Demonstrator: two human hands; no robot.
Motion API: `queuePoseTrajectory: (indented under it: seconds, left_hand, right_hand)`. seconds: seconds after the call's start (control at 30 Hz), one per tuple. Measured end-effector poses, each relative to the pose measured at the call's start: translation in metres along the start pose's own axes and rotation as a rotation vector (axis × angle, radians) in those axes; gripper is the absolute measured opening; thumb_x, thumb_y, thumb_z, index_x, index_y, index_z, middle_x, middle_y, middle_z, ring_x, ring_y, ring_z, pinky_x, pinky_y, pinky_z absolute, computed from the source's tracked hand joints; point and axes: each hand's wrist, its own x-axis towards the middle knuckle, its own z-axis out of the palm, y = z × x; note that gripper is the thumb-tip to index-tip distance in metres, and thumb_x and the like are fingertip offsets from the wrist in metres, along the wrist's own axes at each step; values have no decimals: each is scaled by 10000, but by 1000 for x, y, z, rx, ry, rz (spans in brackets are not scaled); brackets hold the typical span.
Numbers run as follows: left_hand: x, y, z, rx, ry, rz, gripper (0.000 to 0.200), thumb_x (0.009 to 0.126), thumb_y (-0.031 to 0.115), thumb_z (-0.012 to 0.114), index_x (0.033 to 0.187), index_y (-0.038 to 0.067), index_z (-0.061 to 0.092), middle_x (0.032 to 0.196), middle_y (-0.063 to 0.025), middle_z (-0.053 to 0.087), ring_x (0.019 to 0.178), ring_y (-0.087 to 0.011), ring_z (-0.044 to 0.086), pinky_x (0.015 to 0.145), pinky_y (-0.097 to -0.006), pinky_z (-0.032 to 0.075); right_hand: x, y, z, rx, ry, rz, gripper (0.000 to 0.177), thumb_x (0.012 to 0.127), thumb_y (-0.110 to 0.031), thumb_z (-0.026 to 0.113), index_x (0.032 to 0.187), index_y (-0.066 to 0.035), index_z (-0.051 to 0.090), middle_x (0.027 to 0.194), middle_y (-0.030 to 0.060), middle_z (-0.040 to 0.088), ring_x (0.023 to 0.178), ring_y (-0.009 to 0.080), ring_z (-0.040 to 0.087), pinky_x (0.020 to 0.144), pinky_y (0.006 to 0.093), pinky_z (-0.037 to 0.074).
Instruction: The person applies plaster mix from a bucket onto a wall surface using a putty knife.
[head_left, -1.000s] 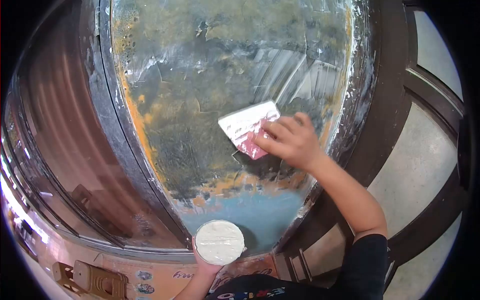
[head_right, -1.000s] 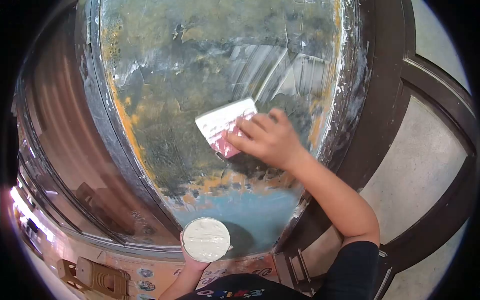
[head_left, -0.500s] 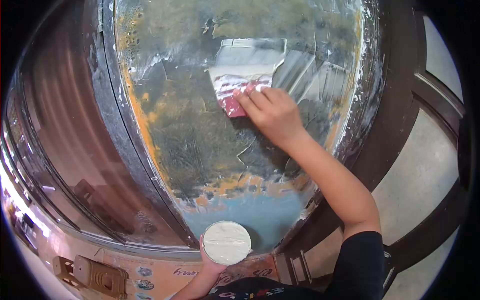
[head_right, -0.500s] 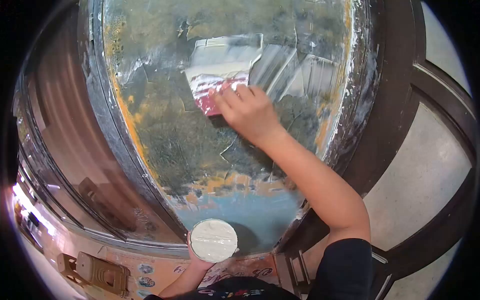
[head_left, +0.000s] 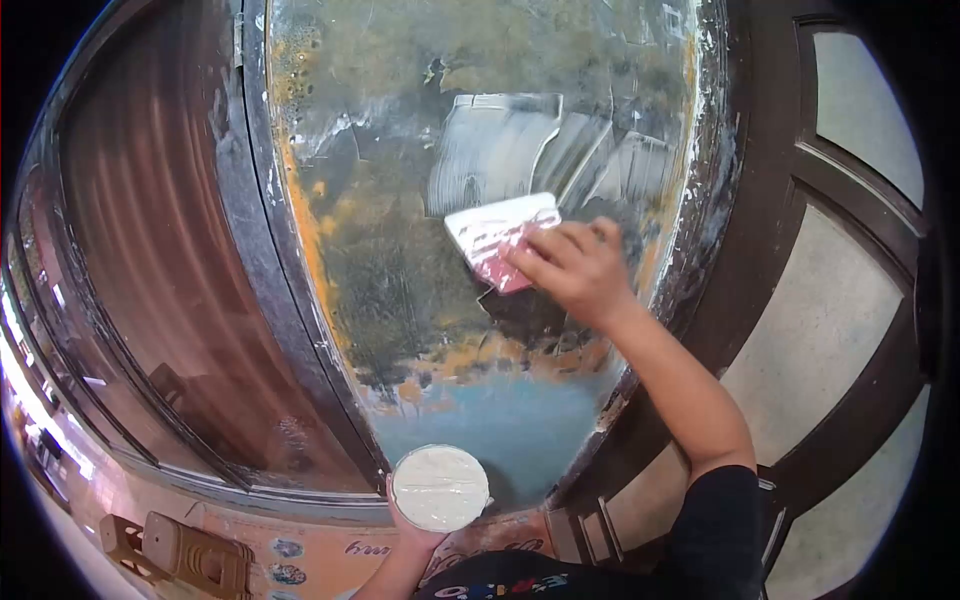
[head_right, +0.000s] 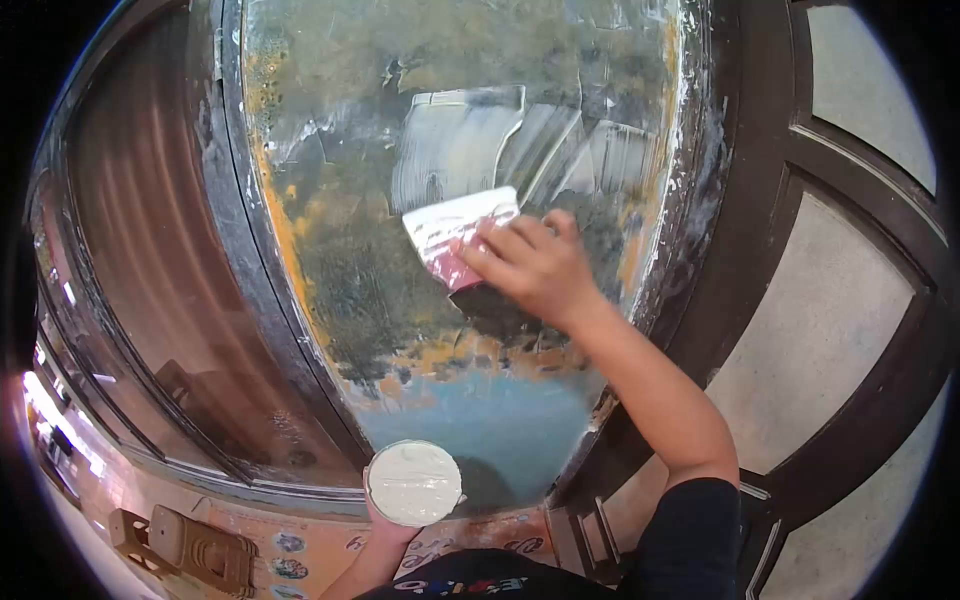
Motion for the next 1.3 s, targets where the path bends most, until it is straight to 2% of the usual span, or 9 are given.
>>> queuePoseTrajectory:
  seconds: [0.2,0.47,0.53,0.7,0.77,0.8,1.0,1.07,1.3]
  left_hand:
    - [1,-4,0,-68,-15,-73,843,903,723,397,1525,155,397,1566,-172,385,1409,-461,387,1139,-701,282]
    - [-4,-7,-1,-26,-15,-54,845,899,735,391,1522,164,409,1565,-164,394,1414,-454,385,1150,-678,284]
    - [-5,-4,4,46,-5,3,760,924,677,411,1493,174,450,1546,-149,419,1386,-461,411,1099,-768,258]
    - [5,-3,12,-397,-20,-87,728,945,656,409,1468,156,484,1512,-149,470,1356,-447,451,1103,-702,322]
    - [10,-11,9,-198,6,-40,731,941,661,413,1464,156,488,1508,-146,474,1352,-448,454,1098,-713,319]
    - [13,-13,8,5,28,20,734,937,665,416,1460,157,492,1505,-144,478,1349,-448,456,1093,-723,315]
    - [21,-24,16,17,-18,-103,788,891,724,431,1499,222,435,1551,-136,411,1390,-475,396,1064,-822,242]
    - [27,-27,26,-20,-109,-134,838,891,735,381,1516,177,412,1552,-160,409,1399,-458,400,1121,-734,280]
    - [42,-40,33,-48,-104,-173,799,928,699,357,1515,160,422,1561,-153,405,1402,-447,403,1143,-674,296]
  right_hand:
    - [17,77,11,-113,27,290,306,841,-140,646,1117,-261,699,1112,-47,675,953,175,612,852,394,401]
    - [-60,8,8,-15,-83,97,264,843,-202,644,1078,-302,714,1096,-69,658,985,149,598,867,377,399]
    - [-44,29,0,-34,-47,145,273,851,-196,639,1091,-309,706,1085,-65,657,975,159,597,854,385,402]
    - [-16,110,7,-155,40,248,319,858,-150,633,1151,-268,678,1113,-22,640,1015,208,593,849,399,423]
    - [-38,119,29,-179,3,271,328,856,-140,629,1161,-246,687,1124,-18,648,1033,222,597,840,407,438]
    - [-51,115,36,-187,4,271,328,856,-140,629,1161,-246,687,1124,-18,648,1033,222,597,840,407,438]
    - [-129,43,30,-150,-72,343,332,854,-120,618,1145,-250,711,1123,-17,671,1036,218,601,832,411,447]
    - [-150,25,20,-112,-139,332,345,849,-133,622,1157,-259,710,1106,-26,668,1022,217,602,843,408,439]
    - [-143,24,-50,157,-215,346,294,785,-126,666,1065,-208,701,1068,-13,661,985,220,600,861,410,430]
